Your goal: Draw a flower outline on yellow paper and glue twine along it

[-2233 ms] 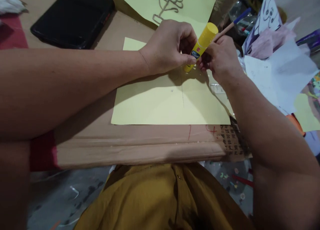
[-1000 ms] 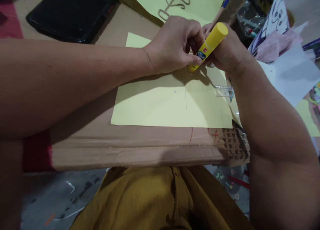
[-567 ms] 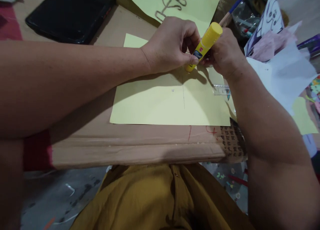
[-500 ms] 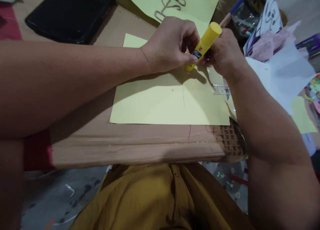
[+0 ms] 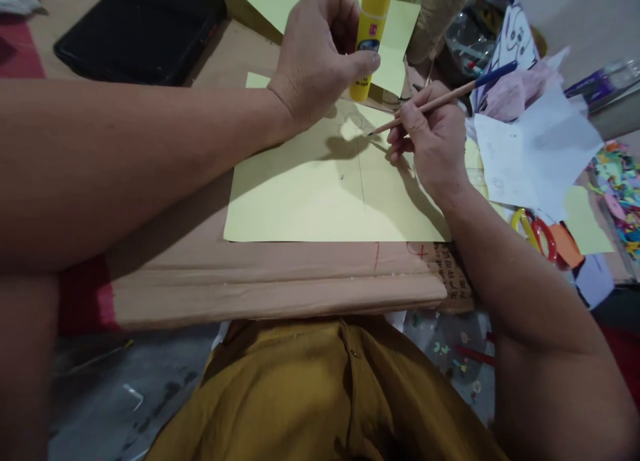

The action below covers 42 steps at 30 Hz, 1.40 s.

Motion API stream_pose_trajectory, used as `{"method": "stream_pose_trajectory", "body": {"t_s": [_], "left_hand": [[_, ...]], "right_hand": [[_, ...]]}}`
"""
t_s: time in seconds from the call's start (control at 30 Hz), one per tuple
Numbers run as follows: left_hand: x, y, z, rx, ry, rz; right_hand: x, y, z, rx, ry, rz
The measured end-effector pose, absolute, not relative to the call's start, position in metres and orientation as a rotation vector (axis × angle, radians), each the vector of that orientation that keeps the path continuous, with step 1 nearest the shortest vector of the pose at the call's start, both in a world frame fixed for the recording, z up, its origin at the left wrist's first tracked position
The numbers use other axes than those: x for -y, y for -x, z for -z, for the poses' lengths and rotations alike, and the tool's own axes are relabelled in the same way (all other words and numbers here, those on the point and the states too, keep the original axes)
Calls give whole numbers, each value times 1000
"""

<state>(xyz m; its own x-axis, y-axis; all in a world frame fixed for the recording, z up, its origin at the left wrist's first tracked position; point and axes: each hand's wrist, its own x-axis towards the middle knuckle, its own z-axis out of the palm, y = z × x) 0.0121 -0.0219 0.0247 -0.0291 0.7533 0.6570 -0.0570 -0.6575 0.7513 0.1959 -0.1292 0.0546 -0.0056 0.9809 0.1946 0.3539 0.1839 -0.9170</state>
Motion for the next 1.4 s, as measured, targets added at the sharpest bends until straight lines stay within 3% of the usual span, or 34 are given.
{"method": "stream_pose_trajectory", "body": {"t_s": [0.5, 0.93, 1.4], "left_hand": [[8, -18, -18, -657, -1552, -1814], [25, -10, -39, -880, -1605, -1593], [20, -7, -32, -840, -1658, -1593]], "right_hand": [[127, -191, -47, 1580, 1283, -816], [111, -195, -33, 1621, 1202, -748], [100, -196, -26, 1620, 1282, -678]]}}
